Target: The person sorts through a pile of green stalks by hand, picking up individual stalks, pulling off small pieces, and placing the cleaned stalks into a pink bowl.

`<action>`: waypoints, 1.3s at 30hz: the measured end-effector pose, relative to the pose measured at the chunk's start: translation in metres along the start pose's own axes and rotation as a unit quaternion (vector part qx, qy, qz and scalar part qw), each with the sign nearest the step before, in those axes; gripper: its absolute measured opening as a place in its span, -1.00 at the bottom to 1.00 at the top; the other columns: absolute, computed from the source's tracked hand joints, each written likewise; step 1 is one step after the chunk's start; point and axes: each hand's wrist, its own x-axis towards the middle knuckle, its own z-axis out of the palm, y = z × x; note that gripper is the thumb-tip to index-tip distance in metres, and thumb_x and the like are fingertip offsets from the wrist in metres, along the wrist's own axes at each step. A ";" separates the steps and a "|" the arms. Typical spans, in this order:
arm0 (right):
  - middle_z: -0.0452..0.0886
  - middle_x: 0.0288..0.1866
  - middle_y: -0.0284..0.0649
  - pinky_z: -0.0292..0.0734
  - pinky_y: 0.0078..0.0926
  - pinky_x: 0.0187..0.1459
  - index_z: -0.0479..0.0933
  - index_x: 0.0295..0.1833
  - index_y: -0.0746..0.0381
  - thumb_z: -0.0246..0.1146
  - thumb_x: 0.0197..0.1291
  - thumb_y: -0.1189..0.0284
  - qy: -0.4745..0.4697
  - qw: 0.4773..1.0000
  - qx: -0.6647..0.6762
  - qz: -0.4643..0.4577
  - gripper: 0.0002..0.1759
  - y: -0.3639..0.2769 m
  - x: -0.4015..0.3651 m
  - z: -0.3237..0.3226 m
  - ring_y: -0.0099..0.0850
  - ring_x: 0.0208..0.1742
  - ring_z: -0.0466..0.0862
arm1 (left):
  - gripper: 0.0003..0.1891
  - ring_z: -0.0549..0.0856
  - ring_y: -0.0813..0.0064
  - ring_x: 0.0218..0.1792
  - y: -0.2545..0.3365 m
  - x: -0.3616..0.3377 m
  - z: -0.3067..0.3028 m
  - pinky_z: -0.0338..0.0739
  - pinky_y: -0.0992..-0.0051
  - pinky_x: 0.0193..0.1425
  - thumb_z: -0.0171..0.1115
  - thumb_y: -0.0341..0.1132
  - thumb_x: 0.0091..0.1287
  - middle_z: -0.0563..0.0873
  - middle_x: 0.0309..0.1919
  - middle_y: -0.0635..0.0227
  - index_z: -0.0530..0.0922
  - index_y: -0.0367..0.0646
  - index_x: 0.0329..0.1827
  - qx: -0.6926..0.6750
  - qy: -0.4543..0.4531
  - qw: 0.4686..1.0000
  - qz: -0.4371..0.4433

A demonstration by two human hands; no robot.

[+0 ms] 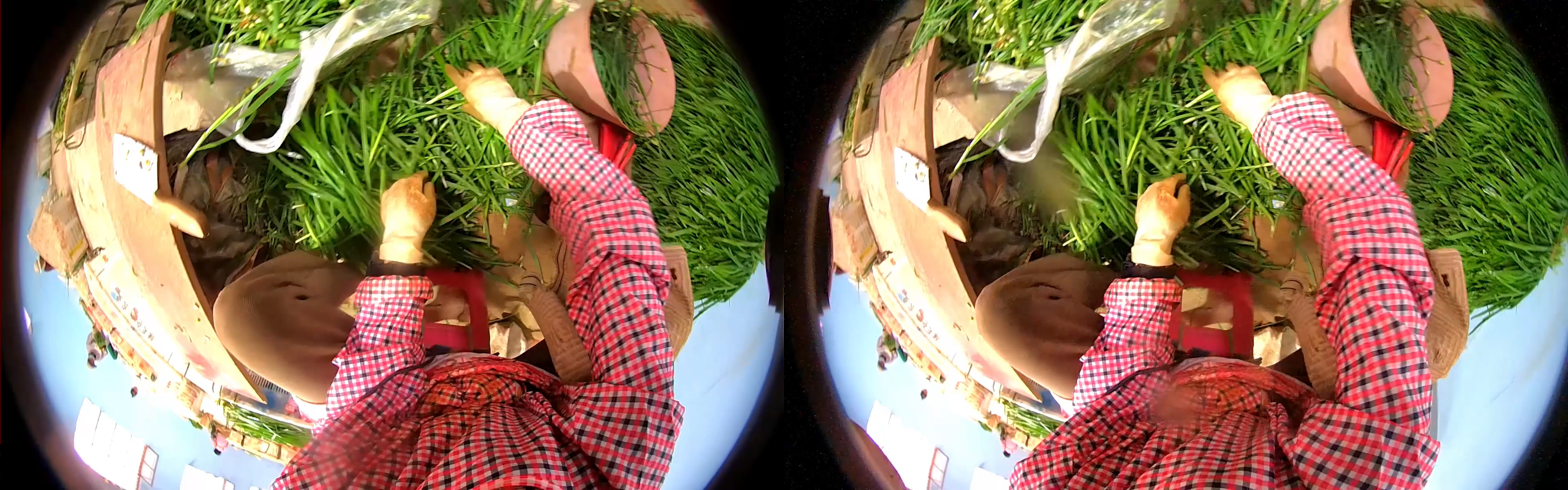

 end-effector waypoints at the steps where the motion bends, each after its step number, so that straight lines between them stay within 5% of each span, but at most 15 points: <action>1: 0.59 -0.05 -0.07 0.47 -0.24 -0.02 0.15 0.38 0.17 0.19 0.03 0.41 0.033 0.999 0.024 0.023 -0.27 -0.010 0.003 0.009 -0.24 0.01 0.57 | -0.71 0.65 0.16 -0.14 0.000 -0.002 -0.001 0.49 0.28 0.02 0.10 -0.21 0.21 0.69 -0.22 0.12 0.62 -0.16 -0.11 0.003 0.017 1.000 0.015; 2: 0.61 -0.23 -0.05 0.48 -0.23 -0.11 0.25 0.31 0.20 0.13 0.02 0.48 -0.003 0.999 0.021 0.046 -0.35 -0.013 0.005 0.018 -0.20 -0.15 0.61 | -0.69 0.61 0.11 -0.06 0.000 -0.002 -0.002 0.47 0.28 0.07 0.11 -0.20 0.21 0.67 -0.15 0.10 0.59 -0.15 -0.05 -0.011 -0.014 1.000 -0.015; 5: 0.60 -0.39 -0.03 0.51 -0.20 -0.28 0.36 0.21 0.19 0.04 0.12 0.46 0.134 0.991 0.008 -0.012 -0.52 -0.001 0.008 0.060 -0.12 -0.35 0.62 | -0.71 0.62 0.14 -0.07 0.009 -0.005 -0.004 0.47 0.28 0.07 0.15 -0.22 0.20 0.68 -0.16 0.13 0.60 -0.14 -0.07 -0.054 0.031 0.996 0.056; 10: 0.63 -0.26 -0.02 0.55 -0.19 -0.18 0.57 -0.20 0.20 -0.01 0.14 0.45 -0.061 0.997 -0.040 0.040 -0.76 -0.002 -0.010 0.017 -0.11 -0.19 0.65 | -0.74 0.61 0.15 -0.06 0.033 -0.006 -0.022 0.45 0.28 0.10 0.20 -0.27 0.17 0.67 -0.15 0.15 0.60 -0.12 -0.09 -0.127 0.097 0.976 0.149; 13: 0.63 -0.23 -0.02 0.55 -0.23 -0.16 0.59 -0.27 0.24 0.01 0.07 0.47 -0.056 0.993 0.074 0.079 -0.77 0.004 0.000 0.057 -0.15 -0.14 0.65 | -0.78 0.62 0.16 -0.08 0.030 -0.003 -0.020 0.48 0.33 0.05 0.20 -0.34 0.21 0.67 -0.18 0.15 0.59 -0.17 -0.10 -0.198 0.177 0.956 0.126; 18: 0.54 -0.53 -0.25 0.53 -0.34 -0.39 0.53 -0.45 0.16 0.14 -0.14 0.50 0.221 0.947 -0.184 -0.145 -0.92 -0.020 -0.063 0.041 -0.36 -0.44 0.59 | -0.72 0.63 0.47 -0.34 0.013 0.001 -0.031 0.49 0.50 -0.18 0.14 -0.26 0.30 0.68 -0.38 0.22 0.57 -0.31 -0.10 -0.448 0.140 0.883 -0.013; 22: 0.51 -0.55 -0.29 0.46 -0.37 -0.40 0.48 -0.51 0.16 0.16 -0.15 0.46 0.213 0.933 -0.255 -0.137 -0.97 -0.030 -0.095 0.013 -0.38 -0.40 0.58 | -0.68 0.65 0.42 -0.32 0.013 0.000 -0.044 0.48 0.50 -0.17 0.14 -0.17 0.29 0.69 -0.34 0.16 0.59 -0.28 -0.13 -0.389 0.112 0.914 -0.036; 26: 0.51 -0.62 -0.25 0.23 -0.55 -0.72 0.47 -0.53 0.21 0.06 -0.15 0.59 0.275 0.705 -0.654 0.004 -0.91 -0.043 -0.122 -0.009 -0.54 -0.70 0.38 | -0.69 0.66 0.42 -0.26 0.034 -0.005 -0.052 0.49 0.51 -0.11 0.17 -0.19 0.29 0.69 -0.28 0.14 0.59 -0.28 -0.11 -0.366 0.148 0.918 0.029; 28: 0.48 -0.66 -0.23 0.12 -0.64 -0.80 0.47 -0.56 0.25 0.01 -0.16 0.62 0.265 0.701 -0.659 -0.066 -0.87 -0.045 -0.147 -0.049 -0.60 -0.76 0.29 | -0.71 0.66 0.45 -0.19 0.034 0.013 -0.025 0.50 0.56 -0.06 0.17 -0.26 0.30 0.70 -0.23 0.20 0.57 -0.32 -0.06 -0.400 0.136 0.901 0.099; 30: 0.47 -0.67 -0.20 0.19 -0.65 -0.77 0.49 -0.58 0.27 0.03 -0.15 0.60 0.260 0.669 -0.694 -0.056 -0.88 -0.055 -0.161 -0.068 -0.59 -0.73 0.35 | -0.71 0.64 0.48 -0.14 0.053 0.013 -0.034 0.50 0.59 -0.03 0.16 -0.29 0.33 0.70 -0.16 0.25 0.55 -0.34 -0.03 -0.438 0.048 0.891 0.107; 32: 0.34 -0.72 -0.36 0.13 -0.67 -0.76 0.40 -0.66 0.20 0.01 -0.16 0.62 0.349 0.655 -0.667 -0.060 -0.85 -0.067 -0.151 -0.076 -0.62 -0.73 0.27 | -0.66 0.61 0.53 -0.07 0.041 0.023 -0.024 0.46 0.61 0.05 0.12 -0.20 0.36 0.68 -0.12 0.27 0.55 -0.34 -0.01 -0.593 -0.057 0.794 0.120; 33: 0.34 -0.72 -0.35 0.16 -0.65 -0.75 0.41 -0.66 0.22 0.03 -0.18 0.62 0.370 0.705 -0.595 -0.106 -0.86 -0.078 -0.150 -0.079 -0.59 -0.72 0.31 | -0.61 0.58 0.56 -0.04 0.029 0.028 -0.021 0.43 0.62 0.09 0.09 -0.14 0.38 0.67 -0.10 0.27 0.55 -0.34 0.00 -0.627 -0.084 0.762 0.142; 34: 0.35 -0.73 -0.34 0.19 -0.63 -0.75 0.43 -0.66 0.24 0.05 -0.20 0.62 0.380 0.748 -0.525 -0.146 -0.88 -0.085 -0.154 -0.084 -0.56 -0.70 0.34 | -0.55 0.56 0.55 -0.01 0.059 0.008 -0.066 0.37 0.62 0.17 0.06 -0.06 0.38 0.67 -0.11 0.26 0.54 -0.36 0.00 -0.446 -0.155 0.880 0.058; 36: 0.35 -0.72 -0.30 0.19 -0.61 -0.73 0.46 -0.63 0.28 0.07 -0.20 0.58 0.364 0.809 -0.429 -0.172 -0.91 -0.098 -0.166 -0.081 -0.54 -0.69 0.33 | -0.48 0.57 0.53 -0.03 0.062 0.004 -0.065 0.35 0.58 0.21 0.06 0.01 0.36 0.65 -0.08 0.27 0.51 -0.36 0.04 -0.478 -0.217 0.849 0.060; 39: 0.32 -0.75 -0.31 0.18 -0.57 -0.67 0.45 -0.66 0.25 0.10 -0.23 0.52 0.384 0.804 -0.433 -0.138 -0.92 -0.102 -0.177 -0.068 -0.54 -0.70 0.31 | -0.58 0.44 0.34 0.20 0.041 0.017 -0.032 0.14 0.27 0.44 -0.12 -0.21 0.42 0.52 0.12 0.05 0.41 -0.38 0.14 -0.567 -0.345 0.746 0.065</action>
